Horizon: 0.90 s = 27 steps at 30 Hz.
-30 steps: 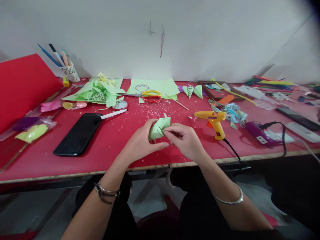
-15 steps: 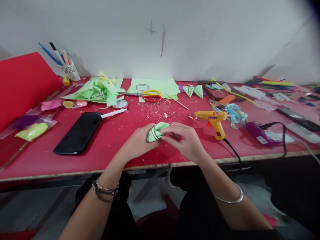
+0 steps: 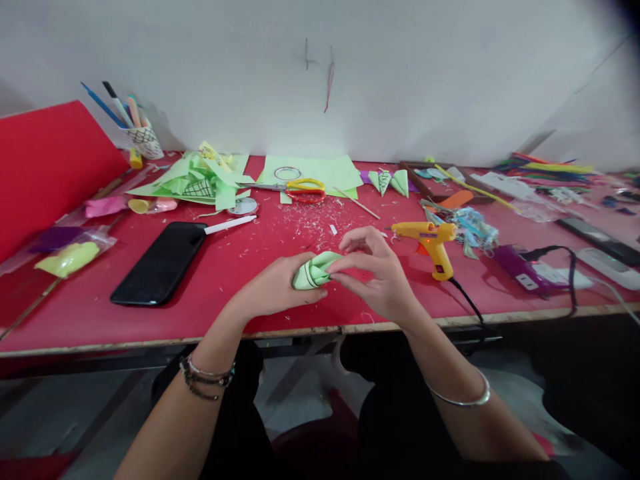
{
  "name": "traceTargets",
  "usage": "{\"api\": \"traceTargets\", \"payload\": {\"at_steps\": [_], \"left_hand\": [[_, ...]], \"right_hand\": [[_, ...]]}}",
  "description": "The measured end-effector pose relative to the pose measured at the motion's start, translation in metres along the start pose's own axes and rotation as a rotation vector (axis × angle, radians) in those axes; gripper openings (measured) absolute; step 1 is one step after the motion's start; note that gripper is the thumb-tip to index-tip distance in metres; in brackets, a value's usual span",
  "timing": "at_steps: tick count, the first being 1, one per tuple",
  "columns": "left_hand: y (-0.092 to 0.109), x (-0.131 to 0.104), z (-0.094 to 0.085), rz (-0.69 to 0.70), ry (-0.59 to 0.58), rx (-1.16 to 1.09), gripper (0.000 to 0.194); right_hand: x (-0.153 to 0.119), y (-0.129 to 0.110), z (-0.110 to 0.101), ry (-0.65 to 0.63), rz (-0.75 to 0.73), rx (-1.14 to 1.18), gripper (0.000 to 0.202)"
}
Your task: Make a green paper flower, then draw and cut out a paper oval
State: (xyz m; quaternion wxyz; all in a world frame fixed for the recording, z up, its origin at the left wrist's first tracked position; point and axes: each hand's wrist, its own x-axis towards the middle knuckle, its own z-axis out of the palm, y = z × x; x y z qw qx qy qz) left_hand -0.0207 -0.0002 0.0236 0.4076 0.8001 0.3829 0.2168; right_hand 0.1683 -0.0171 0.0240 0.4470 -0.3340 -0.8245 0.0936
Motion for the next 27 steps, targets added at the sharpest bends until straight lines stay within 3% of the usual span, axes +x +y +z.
{"api": "traceTargets", "payload": {"at_steps": [7,18,22,24,27], "left_hand": [[-0.001,0.001,-0.001,0.004,0.015,0.028,0.025],[-0.007,0.002,0.003,0.08,0.088,0.098,0.013],[-0.005,0.002,0.002,0.068,0.097,0.132,0.016],[-0.003,0.002,0.002,0.06,0.089,0.139,0.017],[-0.003,0.002,0.002,0.072,0.091,0.207,0.018]], "right_hand": [[-0.002,-0.002,0.001,-0.077,-0.079,-0.124,0.008],[-0.004,-0.011,0.007,-0.166,-0.039,-0.213,0.014],[-0.002,-0.011,0.007,-0.071,0.006,-0.057,0.006],[-0.001,-0.009,0.005,-0.004,0.077,0.079,0.011],[-0.002,-0.005,0.005,-0.008,0.206,0.23,0.013]]}}
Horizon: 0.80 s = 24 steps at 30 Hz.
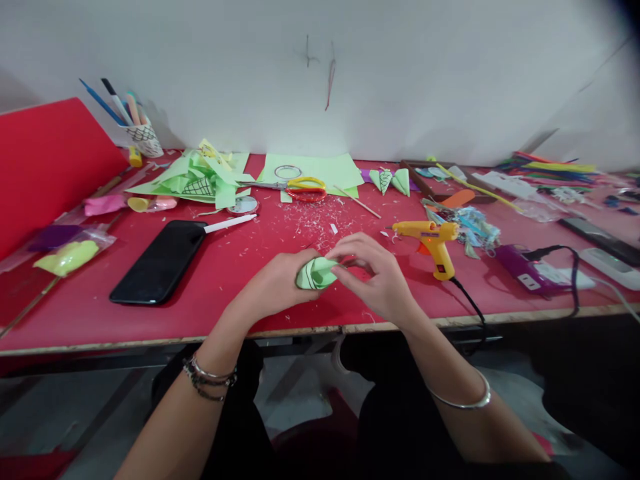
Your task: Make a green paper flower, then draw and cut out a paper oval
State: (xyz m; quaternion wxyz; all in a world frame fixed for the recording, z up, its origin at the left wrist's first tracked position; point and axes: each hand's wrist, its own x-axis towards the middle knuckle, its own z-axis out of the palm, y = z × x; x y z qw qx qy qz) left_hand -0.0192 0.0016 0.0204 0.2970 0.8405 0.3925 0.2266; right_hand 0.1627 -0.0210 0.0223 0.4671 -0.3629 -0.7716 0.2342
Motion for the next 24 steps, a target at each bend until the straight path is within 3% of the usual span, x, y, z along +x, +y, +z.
{"api": "traceTargets", "payload": {"at_steps": [3,8,17,24], "left_hand": [[0.0,0.0,0.0,0.007,0.019,0.105,0.02],[0.003,0.0,0.002,-0.049,0.088,0.326,0.02],[0.004,0.001,0.003,-0.114,0.114,0.47,0.023],[0.002,0.001,0.003,-0.113,0.117,0.32,0.018]], "right_hand": [[-0.001,0.003,0.002,0.001,0.17,0.1,0.013],[-0.002,0.007,0.01,0.173,0.335,0.208,0.013],[-0.002,0.012,0.018,0.219,0.334,0.271,0.008],[-0.005,0.01,0.022,0.219,0.246,0.178,0.005]]}}
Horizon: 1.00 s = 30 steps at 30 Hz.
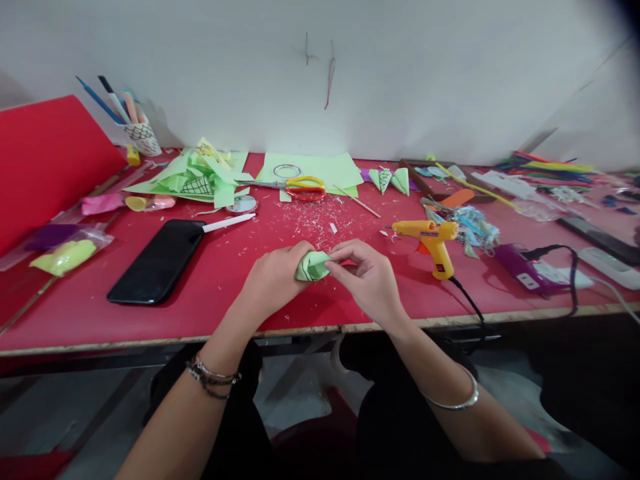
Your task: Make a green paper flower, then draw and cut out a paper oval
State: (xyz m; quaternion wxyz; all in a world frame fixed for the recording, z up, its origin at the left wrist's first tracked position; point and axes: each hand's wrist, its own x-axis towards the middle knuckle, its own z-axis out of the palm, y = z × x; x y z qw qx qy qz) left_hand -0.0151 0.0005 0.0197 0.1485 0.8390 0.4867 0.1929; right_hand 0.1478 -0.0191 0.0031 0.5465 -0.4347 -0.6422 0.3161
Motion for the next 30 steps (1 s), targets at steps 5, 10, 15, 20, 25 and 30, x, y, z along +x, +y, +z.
{"api": "traceTargets", "payload": {"at_steps": [5,10,15,20,25,30], "left_hand": [[-0.002,0.0,0.0,0.09,-0.023,-0.345,0.016],[-0.001,-0.001,-0.002,0.083,-0.094,-0.533,0.017],[0.0,-0.002,-0.003,0.08,-0.153,-0.566,0.018],[-0.002,-0.001,-0.002,0.112,-0.152,-0.542,0.015],[-0.003,-0.002,0.0,0.133,-0.135,-0.498,0.012],[-0.002,-0.002,0.0,0.125,-0.122,-0.465,0.013]], "right_hand": [[-0.003,-0.005,-0.001,-0.059,-0.129,0.016,0.022],[0.002,-0.011,-0.013,-0.234,-0.355,-0.181,0.004],[0.004,-0.011,-0.018,-0.208,-0.413,-0.218,0.01],[0.002,-0.015,-0.018,-0.244,-0.467,-0.318,0.013],[0.001,-0.018,-0.018,-0.29,-0.522,-0.408,0.011],[-0.001,-0.02,-0.019,-0.297,-0.525,-0.47,0.011]]}}
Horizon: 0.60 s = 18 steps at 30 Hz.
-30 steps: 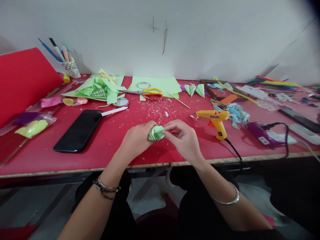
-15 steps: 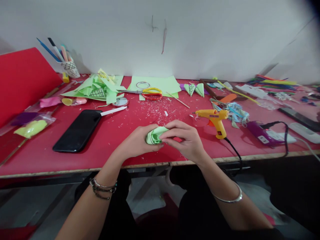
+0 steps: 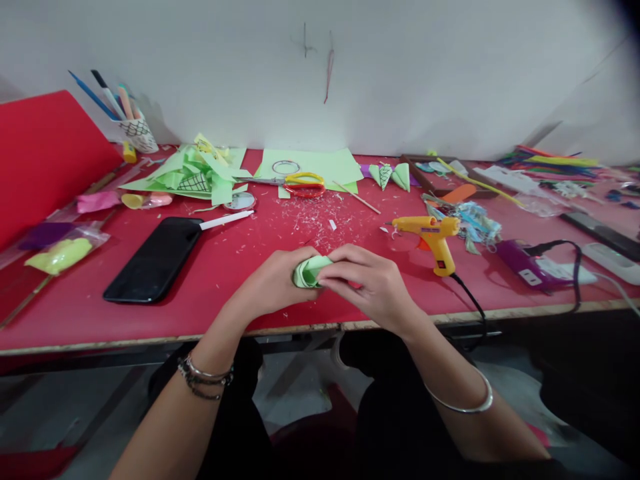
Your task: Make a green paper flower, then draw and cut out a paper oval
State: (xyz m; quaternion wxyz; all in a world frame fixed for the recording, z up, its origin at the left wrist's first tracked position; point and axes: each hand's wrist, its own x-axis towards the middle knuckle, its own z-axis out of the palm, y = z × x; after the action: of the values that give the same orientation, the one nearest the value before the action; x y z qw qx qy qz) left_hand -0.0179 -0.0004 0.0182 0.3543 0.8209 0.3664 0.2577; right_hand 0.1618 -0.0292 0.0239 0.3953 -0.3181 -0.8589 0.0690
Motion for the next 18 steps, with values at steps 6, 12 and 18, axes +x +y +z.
{"api": "traceTargets", "payload": {"at_steps": [6,12,18], "left_hand": [[-0.002,0.0,-0.001,0.008,0.039,0.126,0.013],[-0.003,0.002,0.0,0.049,0.033,0.095,0.014],[-0.004,0.003,0.0,0.017,0.055,0.113,0.016]], "right_hand": [[-0.001,-0.005,-0.001,-0.015,-0.008,-0.116,0.014],[0.0,-0.001,0.0,0.021,-0.017,-0.027,0.011],[-0.001,0.001,0.013,0.134,0.011,0.015,0.01]]}}
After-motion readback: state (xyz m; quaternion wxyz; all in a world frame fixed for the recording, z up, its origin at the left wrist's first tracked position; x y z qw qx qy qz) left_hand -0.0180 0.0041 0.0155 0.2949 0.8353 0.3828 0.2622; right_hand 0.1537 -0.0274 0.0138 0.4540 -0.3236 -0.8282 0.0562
